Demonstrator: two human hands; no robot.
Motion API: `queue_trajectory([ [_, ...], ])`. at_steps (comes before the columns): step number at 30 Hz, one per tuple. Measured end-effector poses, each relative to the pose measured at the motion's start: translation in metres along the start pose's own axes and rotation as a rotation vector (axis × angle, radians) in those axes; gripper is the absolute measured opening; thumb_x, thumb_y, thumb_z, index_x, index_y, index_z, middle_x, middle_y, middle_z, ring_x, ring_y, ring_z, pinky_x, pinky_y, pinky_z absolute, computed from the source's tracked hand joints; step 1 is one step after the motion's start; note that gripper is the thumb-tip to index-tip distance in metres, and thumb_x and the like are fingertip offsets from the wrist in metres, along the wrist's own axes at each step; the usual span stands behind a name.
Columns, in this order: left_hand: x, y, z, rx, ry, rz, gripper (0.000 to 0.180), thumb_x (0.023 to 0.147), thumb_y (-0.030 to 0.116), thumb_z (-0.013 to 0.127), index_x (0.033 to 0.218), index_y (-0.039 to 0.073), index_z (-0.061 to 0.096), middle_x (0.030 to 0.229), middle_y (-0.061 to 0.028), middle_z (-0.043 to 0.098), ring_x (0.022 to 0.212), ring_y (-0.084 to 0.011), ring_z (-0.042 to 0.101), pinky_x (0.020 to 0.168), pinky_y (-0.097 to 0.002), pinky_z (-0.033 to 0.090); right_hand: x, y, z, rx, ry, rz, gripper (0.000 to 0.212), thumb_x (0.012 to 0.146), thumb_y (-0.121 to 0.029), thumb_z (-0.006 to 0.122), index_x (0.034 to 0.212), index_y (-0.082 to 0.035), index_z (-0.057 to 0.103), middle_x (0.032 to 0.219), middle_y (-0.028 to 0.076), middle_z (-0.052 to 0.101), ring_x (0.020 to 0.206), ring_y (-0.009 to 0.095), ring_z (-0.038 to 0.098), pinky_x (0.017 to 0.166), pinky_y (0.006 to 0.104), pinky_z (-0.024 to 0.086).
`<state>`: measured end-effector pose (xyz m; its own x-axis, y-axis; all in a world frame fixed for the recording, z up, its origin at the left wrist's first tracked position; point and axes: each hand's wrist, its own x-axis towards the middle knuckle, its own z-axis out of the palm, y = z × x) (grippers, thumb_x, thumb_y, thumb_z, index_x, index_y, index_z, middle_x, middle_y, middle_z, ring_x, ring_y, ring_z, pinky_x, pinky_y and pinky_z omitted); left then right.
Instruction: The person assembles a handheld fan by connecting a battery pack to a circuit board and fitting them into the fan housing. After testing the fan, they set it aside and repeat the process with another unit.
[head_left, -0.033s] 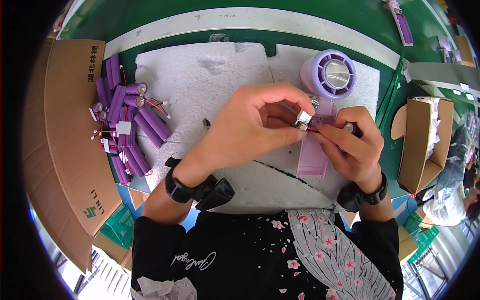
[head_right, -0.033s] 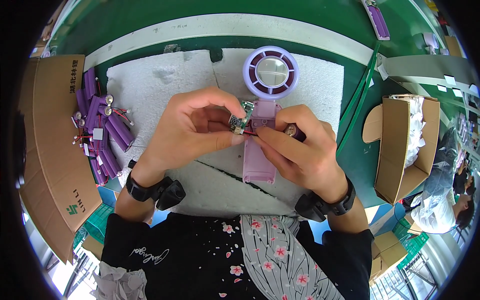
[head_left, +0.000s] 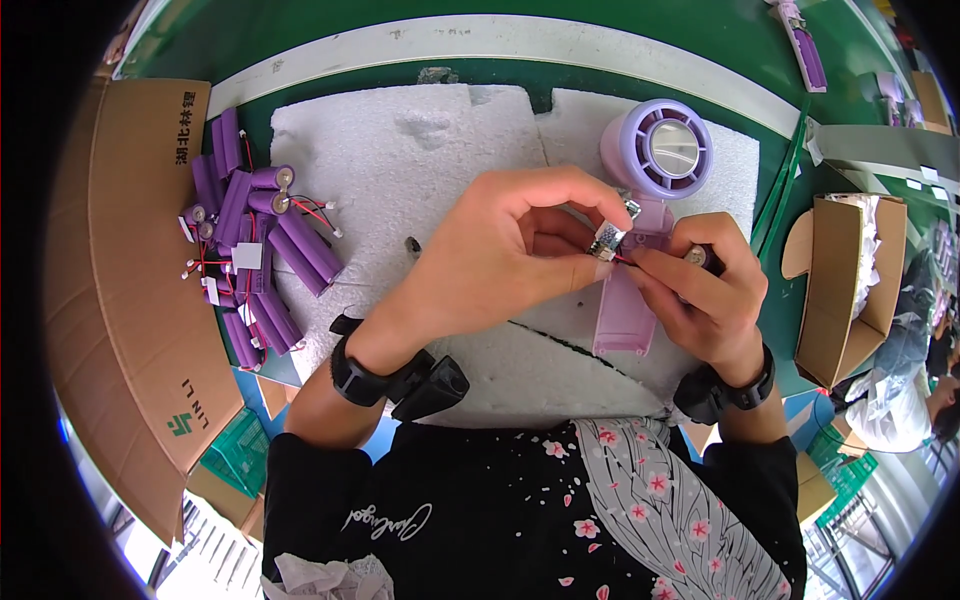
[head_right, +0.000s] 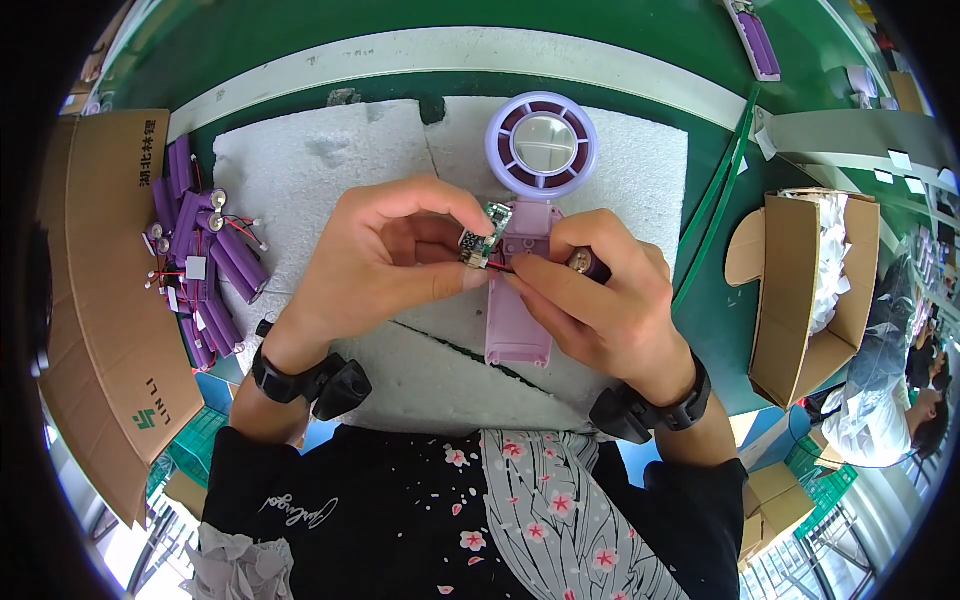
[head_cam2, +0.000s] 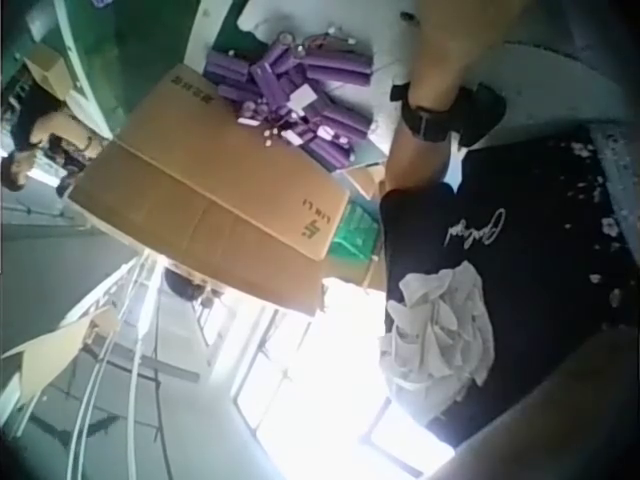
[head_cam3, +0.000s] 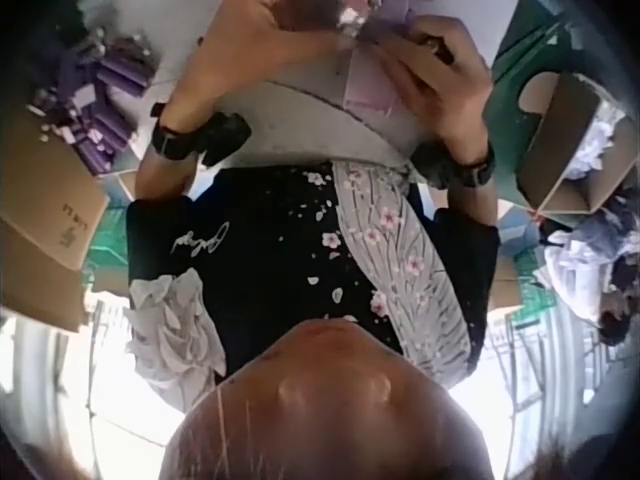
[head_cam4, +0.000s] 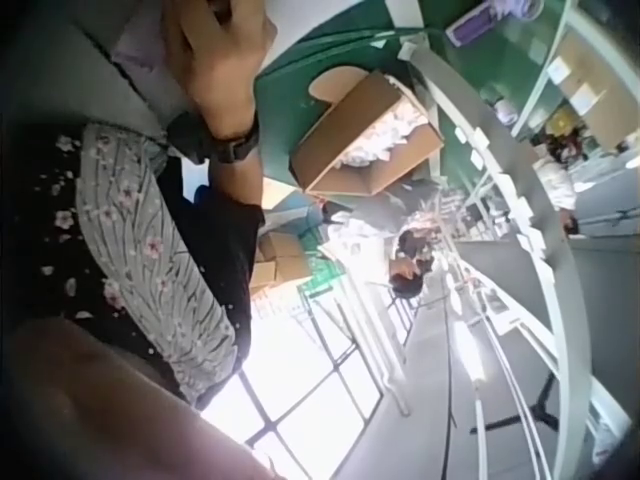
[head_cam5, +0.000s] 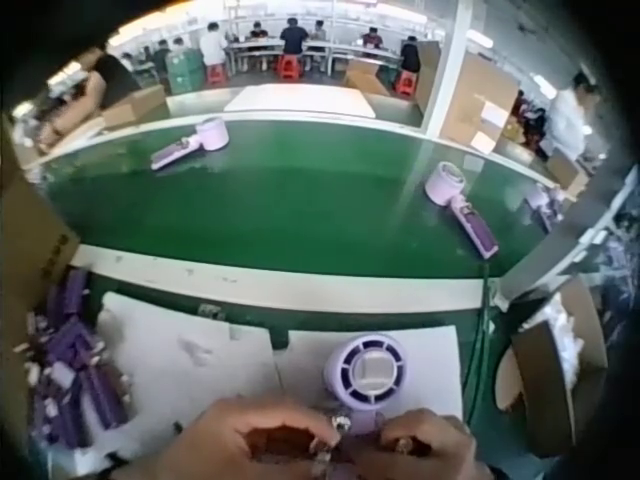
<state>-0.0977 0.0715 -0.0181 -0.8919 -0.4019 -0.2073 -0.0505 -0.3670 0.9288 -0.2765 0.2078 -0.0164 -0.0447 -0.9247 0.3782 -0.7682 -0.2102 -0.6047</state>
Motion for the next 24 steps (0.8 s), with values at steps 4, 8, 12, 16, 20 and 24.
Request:
queue_trajectory([
  [4, 0.000, 0.001, 0.002, 0.069, 0.017, 0.017, 0.030, 0.081, -0.013, 0.066, 0.109, 0.000, 0.065, 0.110, -0.0076, 0.063, 0.100, -0.0170, 0.064, 0.089, -0.0302, 0.055, 0.000, 0.001, 0.001, 0.022, -0.018, -0.021, 0.033, 0.057, 0.001, 0.082, 0.088, -0.006, 0.074, 0.087, 0.006, 0.053, 0.067, 0.016, 0.053, 0.055, 0.0265, 0.041],
  [8, 0.000, -0.002, 0.002, 0.200, 0.010, 0.101, 0.034, 0.080, -0.013, 0.064, 0.111, 0.000, 0.066, 0.111, -0.0086, 0.065, 0.100, -0.0168, 0.064, 0.089, -0.0307, 0.055, -0.001, 0.002, 0.001, 0.010, -0.031, -0.021, 0.031, 0.058, 0.000, 0.082, 0.088, -0.006, 0.074, 0.088, 0.007, 0.053, 0.068, 0.017, 0.054, 0.056, 0.0263, 0.043],
  [12, 0.001, 0.001, 0.005, 0.266, 0.025, 0.162, 0.039, 0.078, -0.013, 0.064, 0.114, 0.002, 0.067, 0.110, -0.0096, 0.066, 0.100, -0.0173, 0.065, 0.087, -0.0304, 0.056, 0.001, 0.003, -0.003, 0.073, -0.099, -0.022, 0.031, 0.063, 0.001, 0.079, 0.093, -0.003, 0.072, 0.091, 0.009, 0.055, 0.069, 0.018, 0.055, 0.058, 0.0275, 0.044],
  [16, 0.001, 0.000, 0.004, 0.440, 0.042, 0.283, 0.043, 0.075, -0.013, 0.064, 0.115, 0.003, 0.068, 0.105, -0.0106, 0.068, 0.095, -0.0182, 0.068, 0.081, -0.0288, 0.057, 0.004, -0.001, 0.003, 0.101, 0.045, -0.011, 0.034, 0.067, 0.004, 0.076, 0.100, 0.000, 0.068, 0.095, 0.012, 0.058, 0.072, 0.019, 0.057, 0.059, 0.0293, 0.046],
  [20, 0.002, -0.001, 0.004, 0.642, 0.071, 0.411, 0.042, 0.073, -0.012, 0.065, 0.112, 0.003, 0.069, 0.099, -0.0108, 0.070, 0.087, -0.0195, 0.070, 0.076, -0.0278, 0.058, 0.004, -0.010, 0.010, 0.083, 0.136, 0.159, 0.039, 0.068, 0.006, 0.073, 0.106, 0.001, 0.065, 0.097, 0.015, 0.060, 0.076, 0.022, 0.060, 0.063, 0.0306, 0.049],
  [24, 0.001, -0.004, 0.007, 0.615, 0.134, 0.407, 0.040, 0.073, -0.010, 0.068, 0.110, 0.003, 0.069, 0.096, -0.0106, 0.072, 0.081, -0.0198, 0.072, 0.073, -0.0278, 0.058, 0.007, -0.008, 0.011, 0.024, 0.134, 0.077, 0.043, 0.065, 0.006, 0.076, 0.106, 0.000, 0.065, 0.096, 0.015, 0.060, 0.079, 0.023, 0.061, 0.065, 0.0300, 0.050],
])
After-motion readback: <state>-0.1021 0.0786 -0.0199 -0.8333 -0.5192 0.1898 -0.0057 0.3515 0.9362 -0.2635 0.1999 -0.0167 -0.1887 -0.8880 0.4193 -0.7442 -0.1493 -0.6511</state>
